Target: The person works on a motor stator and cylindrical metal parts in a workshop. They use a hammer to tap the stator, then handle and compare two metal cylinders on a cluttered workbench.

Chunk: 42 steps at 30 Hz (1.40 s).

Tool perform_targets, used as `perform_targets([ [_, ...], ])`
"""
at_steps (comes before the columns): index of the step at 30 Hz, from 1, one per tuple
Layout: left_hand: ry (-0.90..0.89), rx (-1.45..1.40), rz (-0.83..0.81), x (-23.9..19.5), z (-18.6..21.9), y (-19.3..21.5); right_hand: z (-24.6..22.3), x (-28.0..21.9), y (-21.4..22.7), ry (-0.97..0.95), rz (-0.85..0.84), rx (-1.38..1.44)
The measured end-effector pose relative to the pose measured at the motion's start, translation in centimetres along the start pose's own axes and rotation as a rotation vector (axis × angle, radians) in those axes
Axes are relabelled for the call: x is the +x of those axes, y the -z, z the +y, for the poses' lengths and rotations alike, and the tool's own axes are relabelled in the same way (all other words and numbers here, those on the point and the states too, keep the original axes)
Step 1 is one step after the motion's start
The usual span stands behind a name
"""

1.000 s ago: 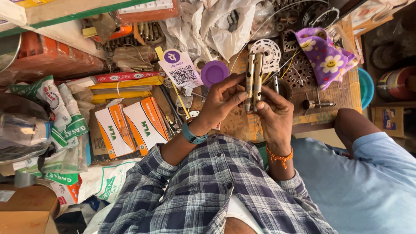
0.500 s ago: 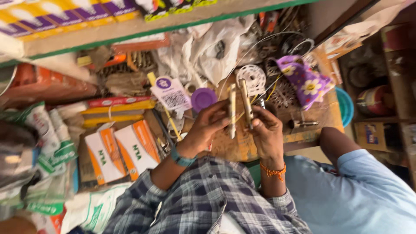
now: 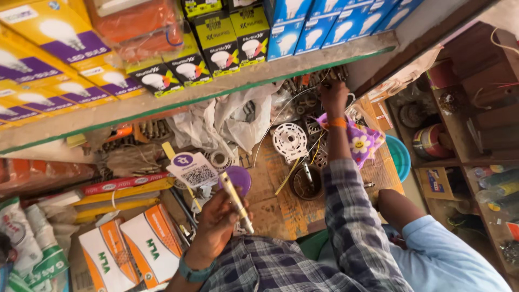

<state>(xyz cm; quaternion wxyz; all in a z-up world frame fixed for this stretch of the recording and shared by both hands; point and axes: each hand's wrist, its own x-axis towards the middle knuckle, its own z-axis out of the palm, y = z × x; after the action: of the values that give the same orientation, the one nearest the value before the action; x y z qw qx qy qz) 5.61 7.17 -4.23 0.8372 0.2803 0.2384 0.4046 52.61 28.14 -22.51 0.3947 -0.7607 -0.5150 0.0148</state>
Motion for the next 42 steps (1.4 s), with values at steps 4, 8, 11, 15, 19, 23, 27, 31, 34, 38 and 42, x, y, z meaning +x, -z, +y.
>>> perform_targets([
  [4, 0.004, -0.036, 0.098, -0.6, -0.2, 0.9, 2.0, 3.6, -6.5, 0.189, 0.238, -0.136],
  [8, 0.002, -0.105, 0.058, -0.8, 0.1, 1.4, 4.1, 4.6, -5.5, -0.105, 0.258, -0.204],
  [11, -0.039, -0.123, 0.026, -0.7, 0.9, 1.4, 6.2, 3.9, -0.5, -0.007, 0.202, 0.15],
  [15, -0.091, -0.11, 0.049, 0.2, 1.0, 1.0, 6.9, 3.6, 5.2, 0.112, 0.067, 0.021],
  [19, -0.033, -0.224, 0.036, 1.0, 0.8, 0.3, 6.5, 4.8, 5.0, 0.214, 0.061, -0.041],
  [23, -0.102, -0.313, 0.027, 0.8, 0.8, -0.3, 7.5, 4.9, 2.2, -0.02, -0.092, -0.39],
  [27, -0.152, -0.324, 0.115, 0.1, 1.3, -0.1, 7.5, 5.4, -0.5, 0.281, -0.026, -0.429],
  [31, -0.231, -0.243, 0.17, 0.2, 1.4, 0.1, 5.6, 6.4, 3.1, -0.142, -0.258, -0.029],
  [34, -0.267, -0.233, 0.144, 0.2, 1.2, 0.0, 3.8, 4.2, 10.2, -0.33, -0.399, 0.365],
  [38, -0.304, -0.111, 0.144, 0.5, 0.9, -0.2, 2.3, -5.9, 16.6, -0.484, -0.252, 0.888],
  [42, -0.204, -0.015, 0.085, 0.4, 0.2, -0.4, 1.5, -16.0, 15.7, -0.729, -0.04, 1.566],
])
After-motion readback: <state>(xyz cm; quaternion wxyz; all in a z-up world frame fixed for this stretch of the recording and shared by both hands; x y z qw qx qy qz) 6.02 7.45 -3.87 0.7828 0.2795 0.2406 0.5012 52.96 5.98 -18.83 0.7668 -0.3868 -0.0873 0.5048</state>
